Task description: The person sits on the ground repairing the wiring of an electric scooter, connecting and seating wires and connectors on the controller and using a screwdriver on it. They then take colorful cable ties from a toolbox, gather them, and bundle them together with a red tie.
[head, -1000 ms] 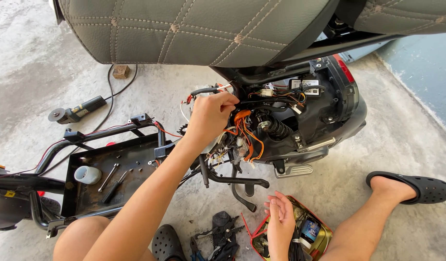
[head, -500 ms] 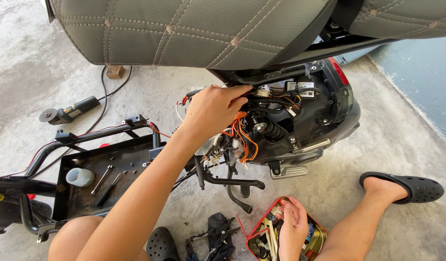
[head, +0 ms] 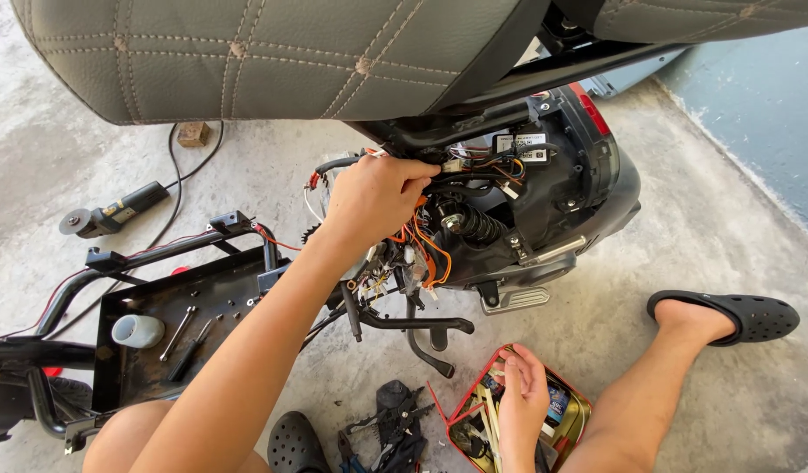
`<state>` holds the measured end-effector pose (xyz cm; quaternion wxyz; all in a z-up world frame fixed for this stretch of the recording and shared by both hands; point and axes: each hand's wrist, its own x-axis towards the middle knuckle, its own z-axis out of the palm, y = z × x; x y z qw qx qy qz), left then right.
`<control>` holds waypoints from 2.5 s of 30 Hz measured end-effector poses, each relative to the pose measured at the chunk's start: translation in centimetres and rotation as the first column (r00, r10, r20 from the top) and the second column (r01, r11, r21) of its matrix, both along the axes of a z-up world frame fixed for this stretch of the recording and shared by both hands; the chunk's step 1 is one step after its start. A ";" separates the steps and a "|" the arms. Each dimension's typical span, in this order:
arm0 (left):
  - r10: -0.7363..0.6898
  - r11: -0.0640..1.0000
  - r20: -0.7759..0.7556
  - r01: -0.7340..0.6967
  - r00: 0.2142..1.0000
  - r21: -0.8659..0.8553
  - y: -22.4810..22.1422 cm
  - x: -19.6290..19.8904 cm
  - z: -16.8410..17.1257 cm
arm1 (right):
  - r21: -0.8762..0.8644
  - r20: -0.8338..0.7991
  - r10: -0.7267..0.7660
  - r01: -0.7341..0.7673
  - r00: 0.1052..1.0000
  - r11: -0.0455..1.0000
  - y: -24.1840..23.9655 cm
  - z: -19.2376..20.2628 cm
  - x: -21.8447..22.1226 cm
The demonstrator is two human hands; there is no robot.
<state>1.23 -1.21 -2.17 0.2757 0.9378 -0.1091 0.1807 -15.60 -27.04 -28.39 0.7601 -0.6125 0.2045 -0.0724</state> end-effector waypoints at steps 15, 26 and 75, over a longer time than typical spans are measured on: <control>0.059 0.976 0.050 -0.047 0.997 -0.210 0.3 -5.1 3.7 | 0.045 0.190 0.165 -0.176 0.968 0.983 7.4 19.5 13.1; -0.050 0.962 -0.129 0.013 0.990 -0.272 3.2 -14.9 4.9 | 0.397 0.212 0.206 -0.277 0.955 0.875 7.8 18.4 17.4; -0.115 0.828 -0.623 -0.271 0.774 -0.490 13.3 -28.6 -11.6 | -0.971 -0.229 0.347 -0.186 0.910 -0.152 11.7 25.5 12.1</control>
